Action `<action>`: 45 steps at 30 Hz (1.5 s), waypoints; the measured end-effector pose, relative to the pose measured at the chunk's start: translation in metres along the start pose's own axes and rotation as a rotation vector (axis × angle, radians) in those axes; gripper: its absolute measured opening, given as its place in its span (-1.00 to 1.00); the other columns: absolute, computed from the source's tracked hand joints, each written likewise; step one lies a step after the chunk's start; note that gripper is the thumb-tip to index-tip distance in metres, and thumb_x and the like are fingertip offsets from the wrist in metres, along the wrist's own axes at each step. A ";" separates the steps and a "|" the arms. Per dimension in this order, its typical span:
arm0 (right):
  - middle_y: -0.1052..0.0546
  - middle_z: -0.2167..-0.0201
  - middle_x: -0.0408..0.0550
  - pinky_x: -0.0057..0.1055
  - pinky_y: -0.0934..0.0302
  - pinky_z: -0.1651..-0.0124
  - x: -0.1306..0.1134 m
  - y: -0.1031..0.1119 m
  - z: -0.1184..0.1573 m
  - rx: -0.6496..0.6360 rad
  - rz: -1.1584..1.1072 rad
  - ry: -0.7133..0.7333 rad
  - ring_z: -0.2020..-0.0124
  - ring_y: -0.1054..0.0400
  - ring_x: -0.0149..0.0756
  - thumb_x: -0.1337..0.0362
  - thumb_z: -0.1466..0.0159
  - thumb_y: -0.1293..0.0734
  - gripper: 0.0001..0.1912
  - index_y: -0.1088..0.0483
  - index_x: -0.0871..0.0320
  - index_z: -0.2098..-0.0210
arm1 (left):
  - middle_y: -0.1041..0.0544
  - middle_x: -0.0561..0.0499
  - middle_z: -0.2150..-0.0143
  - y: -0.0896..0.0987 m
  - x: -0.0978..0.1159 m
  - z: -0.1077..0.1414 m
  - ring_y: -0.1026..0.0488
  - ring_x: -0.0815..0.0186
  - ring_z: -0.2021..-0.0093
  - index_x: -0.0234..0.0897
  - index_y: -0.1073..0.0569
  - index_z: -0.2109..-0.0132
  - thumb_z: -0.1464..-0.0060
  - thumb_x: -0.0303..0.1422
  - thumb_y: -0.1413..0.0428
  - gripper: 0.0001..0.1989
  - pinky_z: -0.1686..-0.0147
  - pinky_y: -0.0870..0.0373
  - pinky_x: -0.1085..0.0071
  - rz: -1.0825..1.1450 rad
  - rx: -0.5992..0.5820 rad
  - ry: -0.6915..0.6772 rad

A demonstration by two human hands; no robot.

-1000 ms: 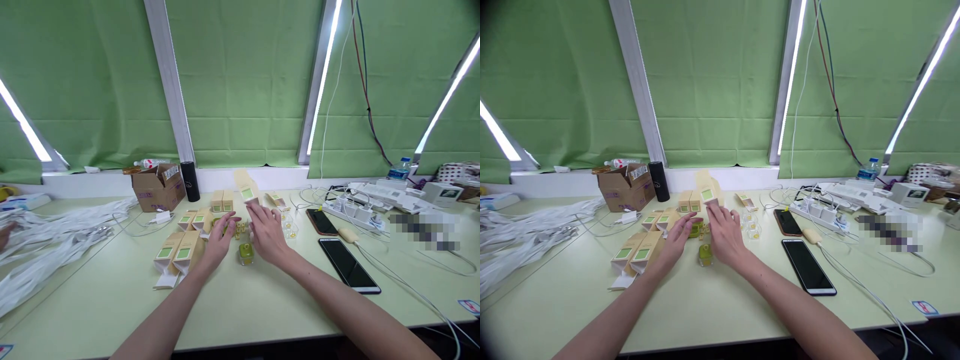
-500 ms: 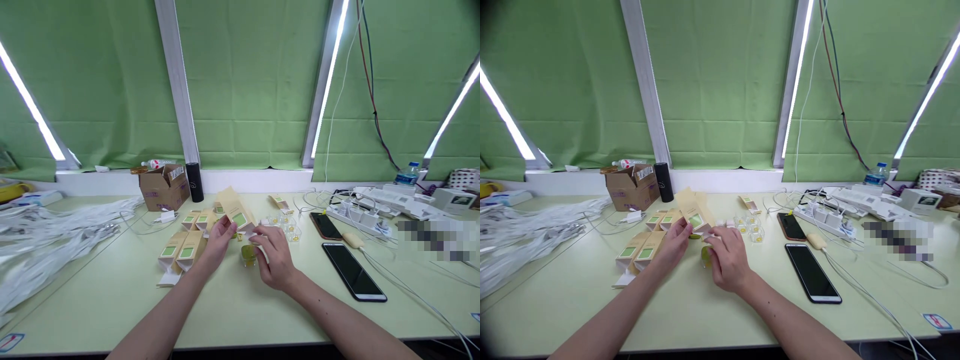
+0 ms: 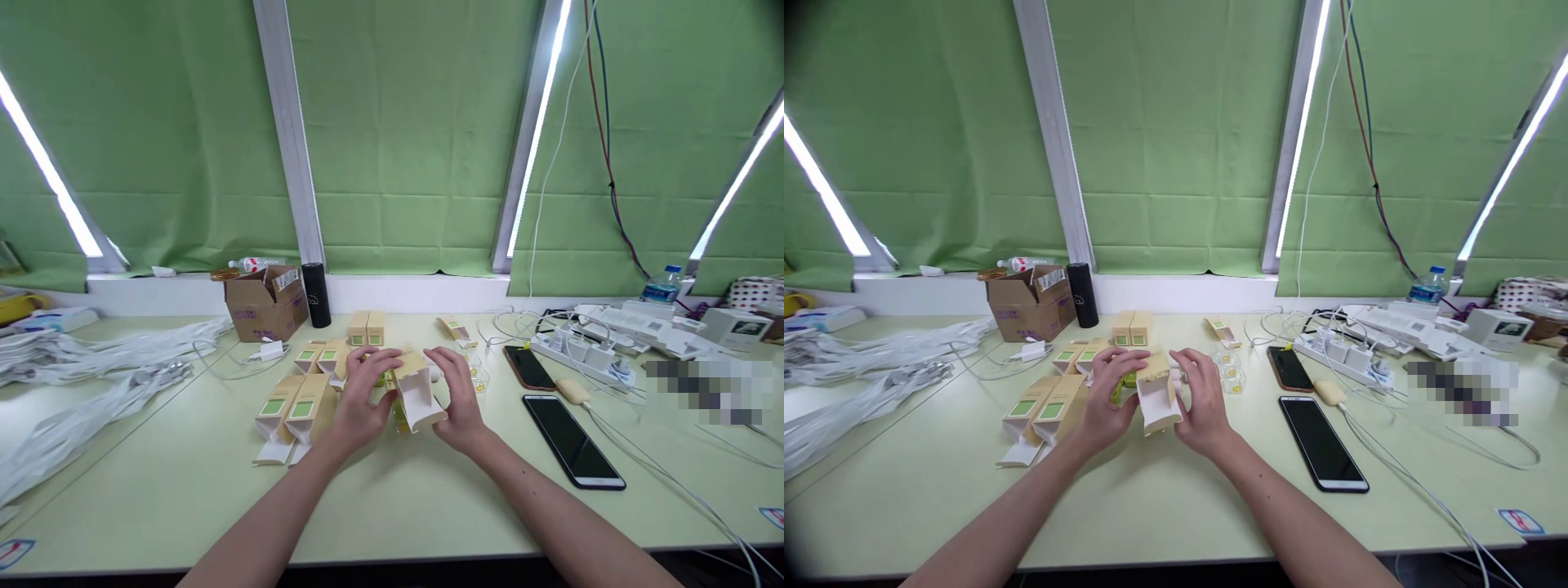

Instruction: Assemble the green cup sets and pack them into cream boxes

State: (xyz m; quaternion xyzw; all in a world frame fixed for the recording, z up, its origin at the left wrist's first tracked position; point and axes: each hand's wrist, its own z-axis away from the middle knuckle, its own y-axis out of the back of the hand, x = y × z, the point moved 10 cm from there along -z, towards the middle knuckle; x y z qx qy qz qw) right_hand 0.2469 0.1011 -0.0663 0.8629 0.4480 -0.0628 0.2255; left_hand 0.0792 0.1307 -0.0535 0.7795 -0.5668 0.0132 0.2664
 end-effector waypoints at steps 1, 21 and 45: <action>-0.34 -0.17 0.15 0.10 -0.32 -0.15 0.000 -0.001 0.000 -0.010 0.009 0.010 -0.19 -0.30 0.09 0.32 -0.35 -0.30 -0.37 -0.18 -0.03 -0.38 | -0.57 -0.12 -0.16 0.002 0.008 0.000 -0.30 0.02 -0.25 -0.13 -0.46 -0.12 -0.22 -0.55 -0.15 -0.64 -0.23 -0.29 -0.08 -0.057 0.017 -0.067; -0.36 -0.28 0.19 0.25 -0.31 -0.27 -0.022 0.008 0.000 0.039 0.052 0.259 -0.36 -0.25 0.10 0.46 -0.33 -0.23 -0.38 -0.14 0.01 -0.35 | -0.45 -0.17 -0.15 0.011 0.041 0.004 -0.33 0.05 -0.30 -0.14 -0.44 -0.06 -0.19 -0.71 -0.04 -0.57 -0.20 -0.43 -0.05 -0.257 0.149 -0.304; -0.18 -0.34 0.20 -0.07 -0.47 -0.04 0.005 -0.012 0.005 -0.016 -0.400 -0.147 -0.02 -0.46 -0.17 0.18 -0.50 -0.25 -0.54 -0.09 -0.06 -0.33 | -0.24 -0.24 -0.34 -0.015 -0.021 0.014 -0.51 0.22 0.04 -0.09 -0.18 -0.34 -0.31 -0.22 -0.17 -0.46 0.03 -0.52 0.20 0.424 0.051 0.272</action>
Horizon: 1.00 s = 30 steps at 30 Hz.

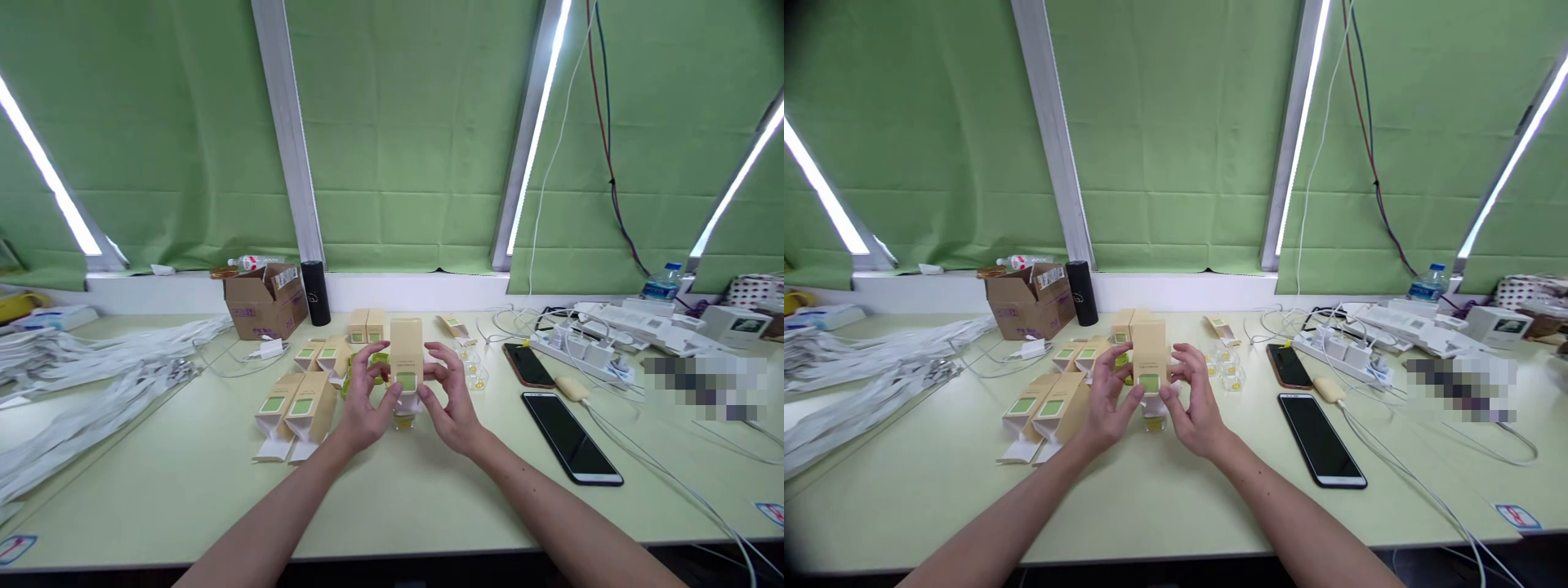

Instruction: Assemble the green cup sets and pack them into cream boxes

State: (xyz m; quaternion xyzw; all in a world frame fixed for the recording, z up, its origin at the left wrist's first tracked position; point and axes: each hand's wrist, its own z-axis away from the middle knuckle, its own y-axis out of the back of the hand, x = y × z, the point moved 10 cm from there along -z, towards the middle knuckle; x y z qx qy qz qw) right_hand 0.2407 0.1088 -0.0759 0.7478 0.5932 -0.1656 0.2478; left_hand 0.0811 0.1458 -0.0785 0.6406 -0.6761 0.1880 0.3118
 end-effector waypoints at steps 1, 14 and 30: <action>-0.18 -0.34 0.20 -0.08 -0.48 -0.03 0.000 -0.001 0.000 -0.006 0.015 0.006 -0.05 -0.45 -0.15 0.19 -0.50 -0.24 -0.57 -0.12 -0.05 -0.32 | -0.24 -0.24 -0.35 0.000 0.000 -0.001 -0.51 0.26 0.08 -0.09 -0.18 -0.32 -0.31 -0.22 -0.18 -0.46 0.05 -0.51 0.22 0.007 0.001 0.015; -0.33 -0.13 0.14 -0.26 -0.52 0.14 0.010 -0.001 -0.002 -0.019 0.049 -0.100 -0.35 -0.19 0.00 0.17 -0.53 -0.18 -0.69 -0.42 -0.07 -0.18 | -0.25 -0.20 -0.32 -0.001 0.005 -0.004 -0.44 0.42 0.28 -0.13 -0.32 -0.18 -0.38 -0.20 -0.10 -0.70 0.16 -0.48 0.30 -0.134 -0.004 -0.012; -0.27 -0.10 0.04 -0.37 -0.48 0.28 0.028 0.007 -0.004 0.022 -0.077 -0.236 0.17 -0.43 -0.30 0.04 -0.51 -0.23 -0.67 -0.48 -0.07 -0.16 | -0.21 -0.25 -0.37 -0.006 0.019 -0.003 -0.28 -0.07 -0.35 -0.15 -0.51 -0.16 -0.30 -0.29 -0.16 -0.68 -0.01 -0.54 0.08 -0.195 -0.124 -0.103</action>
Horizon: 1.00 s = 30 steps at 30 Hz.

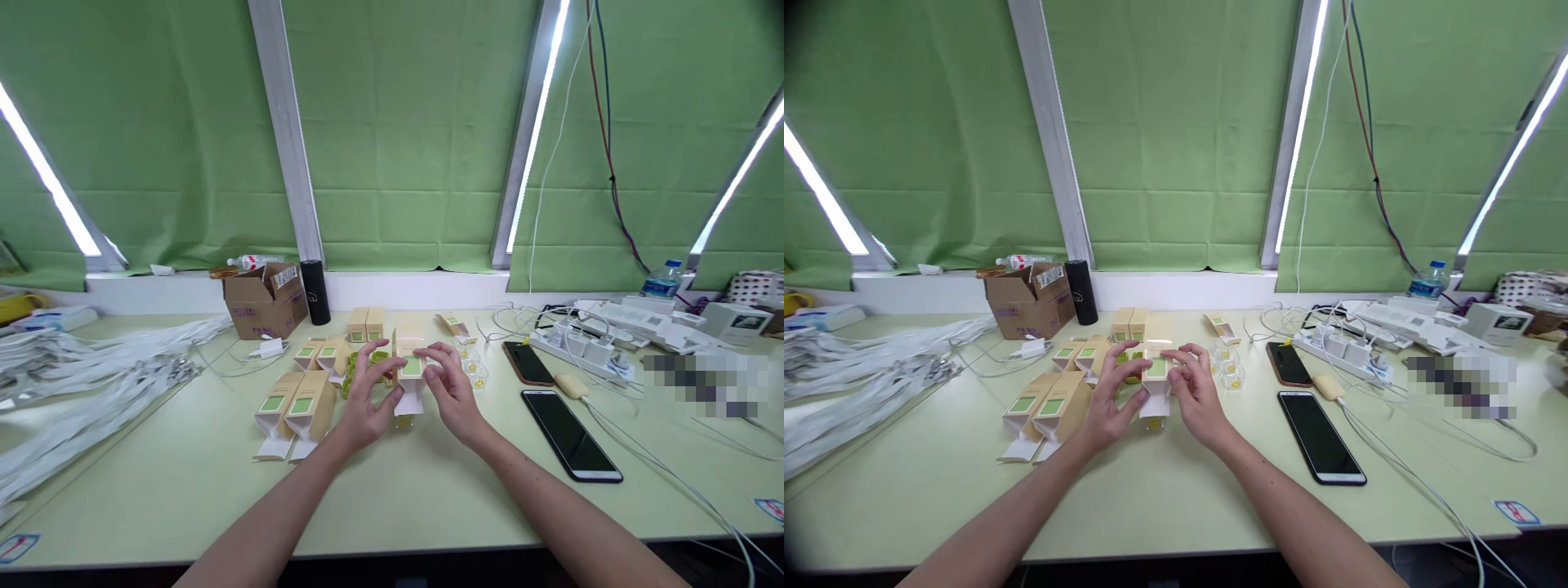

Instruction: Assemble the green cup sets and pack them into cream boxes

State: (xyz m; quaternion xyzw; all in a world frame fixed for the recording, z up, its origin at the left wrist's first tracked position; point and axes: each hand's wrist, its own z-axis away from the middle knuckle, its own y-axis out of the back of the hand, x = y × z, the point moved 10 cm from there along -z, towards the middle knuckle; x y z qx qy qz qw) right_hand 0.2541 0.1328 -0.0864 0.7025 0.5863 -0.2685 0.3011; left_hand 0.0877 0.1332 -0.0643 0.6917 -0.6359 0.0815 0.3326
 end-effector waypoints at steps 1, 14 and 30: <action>-0.26 -0.10 0.04 -0.36 -0.49 0.26 0.000 0.000 0.000 -0.010 -0.018 -0.005 0.16 -0.43 -0.28 0.03 -0.50 -0.24 -0.66 -0.48 -0.08 -0.16 | -0.21 -0.25 -0.37 0.000 -0.001 0.000 -0.30 -0.06 -0.34 -0.15 -0.51 -0.16 -0.29 -0.29 -0.17 -0.68 -0.02 -0.54 0.08 0.003 0.002 0.013; -0.11 -0.22 0.02 -0.19 -0.51 -0.03 0.010 -0.014 0.004 -0.156 -0.269 -0.068 0.11 -0.52 -0.31 0.09 -0.40 -0.40 -0.60 -0.44 -0.12 -0.21 | -0.29 -0.20 -0.29 0.006 -0.025 -0.001 -0.54 0.31 0.15 -0.17 -0.54 -0.08 -0.27 -0.25 -0.23 -0.73 0.08 -0.60 0.21 0.158 0.126 0.193; -0.22 -0.16 -0.03 -0.34 -0.47 0.11 0.024 -0.013 0.000 -0.066 -0.319 -0.211 0.29 -0.45 -0.46 0.03 -0.30 -0.49 -0.60 -0.52 -0.08 -0.10 | -0.27 -0.15 -0.28 0.004 -0.030 -0.001 -0.56 0.25 0.05 -0.16 -0.58 -0.03 -0.24 -0.19 -0.26 -0.73 0.12 -0.63 0.29 0.144 0.126 0.271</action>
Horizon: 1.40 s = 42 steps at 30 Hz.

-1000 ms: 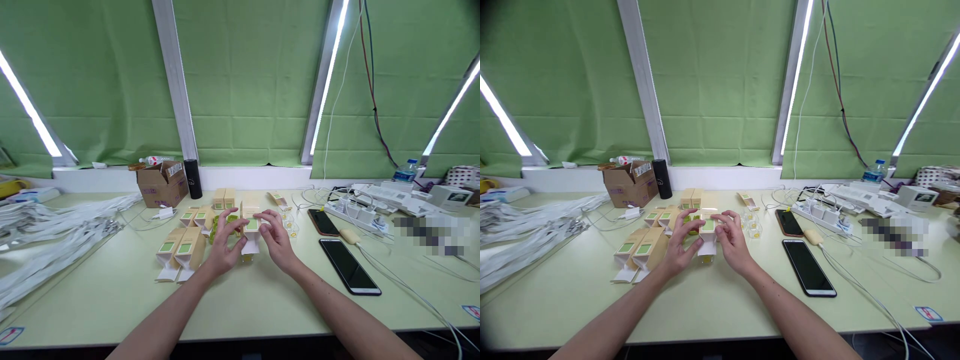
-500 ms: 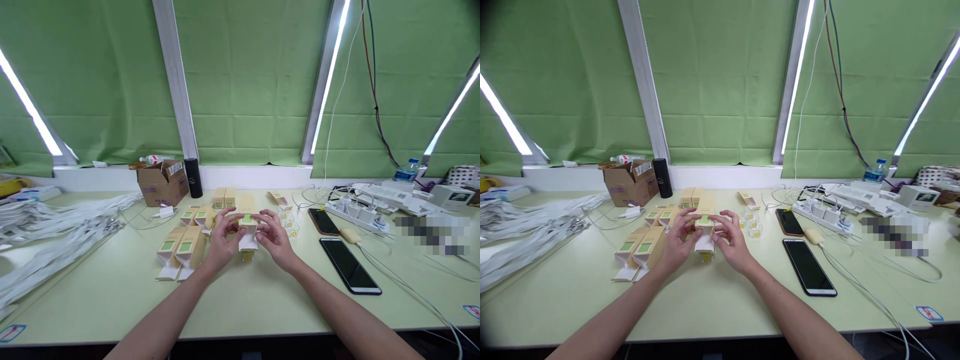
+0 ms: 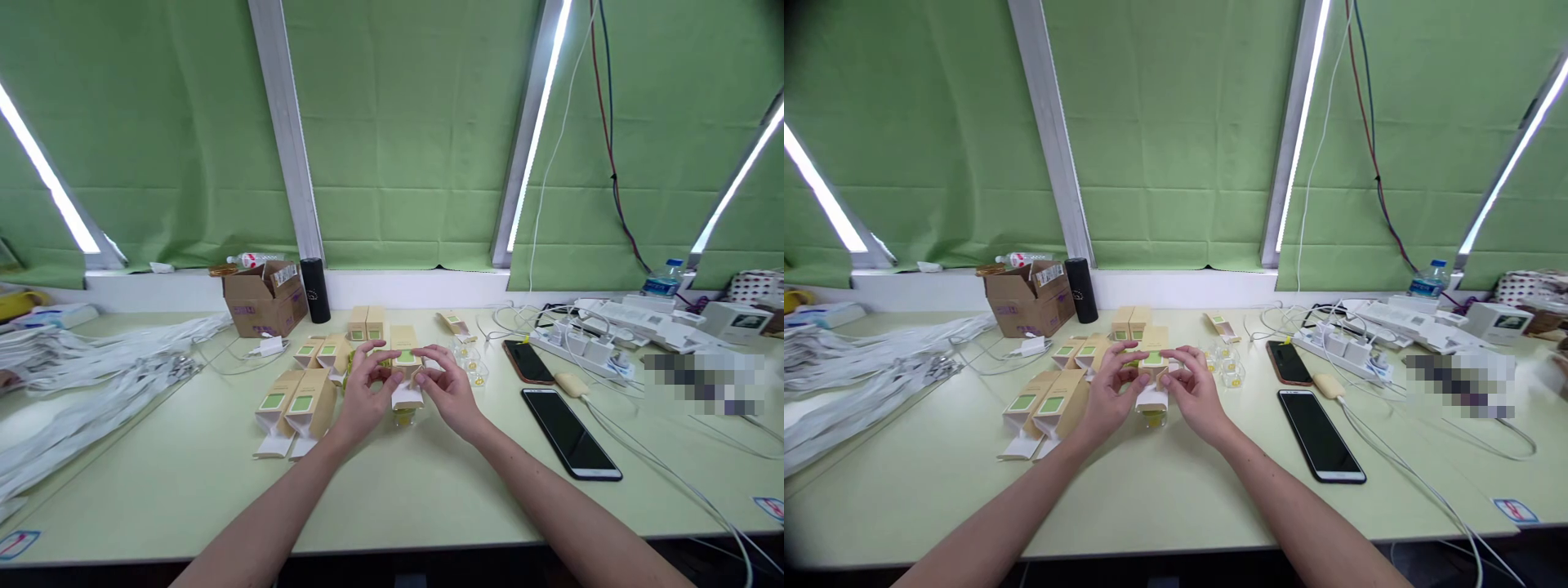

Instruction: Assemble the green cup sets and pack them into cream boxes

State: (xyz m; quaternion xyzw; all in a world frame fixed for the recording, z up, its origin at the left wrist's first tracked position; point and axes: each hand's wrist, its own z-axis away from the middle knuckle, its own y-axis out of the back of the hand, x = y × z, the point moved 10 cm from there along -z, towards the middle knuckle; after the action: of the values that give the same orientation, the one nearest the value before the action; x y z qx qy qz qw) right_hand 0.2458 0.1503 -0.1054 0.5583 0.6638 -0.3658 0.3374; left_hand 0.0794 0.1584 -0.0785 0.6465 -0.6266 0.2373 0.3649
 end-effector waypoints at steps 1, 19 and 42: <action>-0.22 -0.15 -0.04 -0.35 -0.47 0.13 0.000 0.000 0.000 0.008 -0.002 -0.003 0.30 -0.45 -0.47 0.03 -0.30 -0.49 -0.61 -0.52 -0.08 -0.09 | -0.27 -0.15 -0.28 0.000 0.000 0.000 -0.55 0.25 0.05 -0.17 -0.58 -0.02 -0.24 -0.19 -0.26 -0.73 0.12 -0.62 0.29 0.003 -0.001 0.000; -0.24 -0.15 -0.01 -0.35 -0.44 0.24 0.000 0.001 0.004 0.070 0.090 0.007 0.35 -0.45 -0.47 0.07 -0.36 -0.42 -0.70 -0.52 -0.05 -0.05 | -0.25 -0.14 -0.24 -0.006 -0.003 0.002 -0.53 0.38 0.20 -0.20 -0.55 -0.01 -0.27 -0.22 -0.24 -0.76 0.15 -0.57 0.30 -0.004 -0.036 -0.013; -0.26 -0.18 0.02 -0.37 -0.44 0.26 0.003 0.006 0.001 0.096 0.088 -0.016 0.34 -0.47 -0.44 0.00 -0.35 -0.42 -0.63 -0.50 -0.04 -0.09 | -0.19 -0.19 -0.34 -0.009 0.002 0.005 -0.42 0.29 0.15 -0.07 -0.44 -0.31 -0.27 -0.29 -0.14 -0.53 0.04 -0.49 0.18 -0.001 -0.164 -0.077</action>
State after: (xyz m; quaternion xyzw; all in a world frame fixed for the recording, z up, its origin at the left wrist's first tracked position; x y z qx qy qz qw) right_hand 0.2515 0.1510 -0.1090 0.5995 0.6178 -0.3864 0.3311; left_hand 0.0880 0.1523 -0.0819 0.6235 -0.6570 0.1598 0.3925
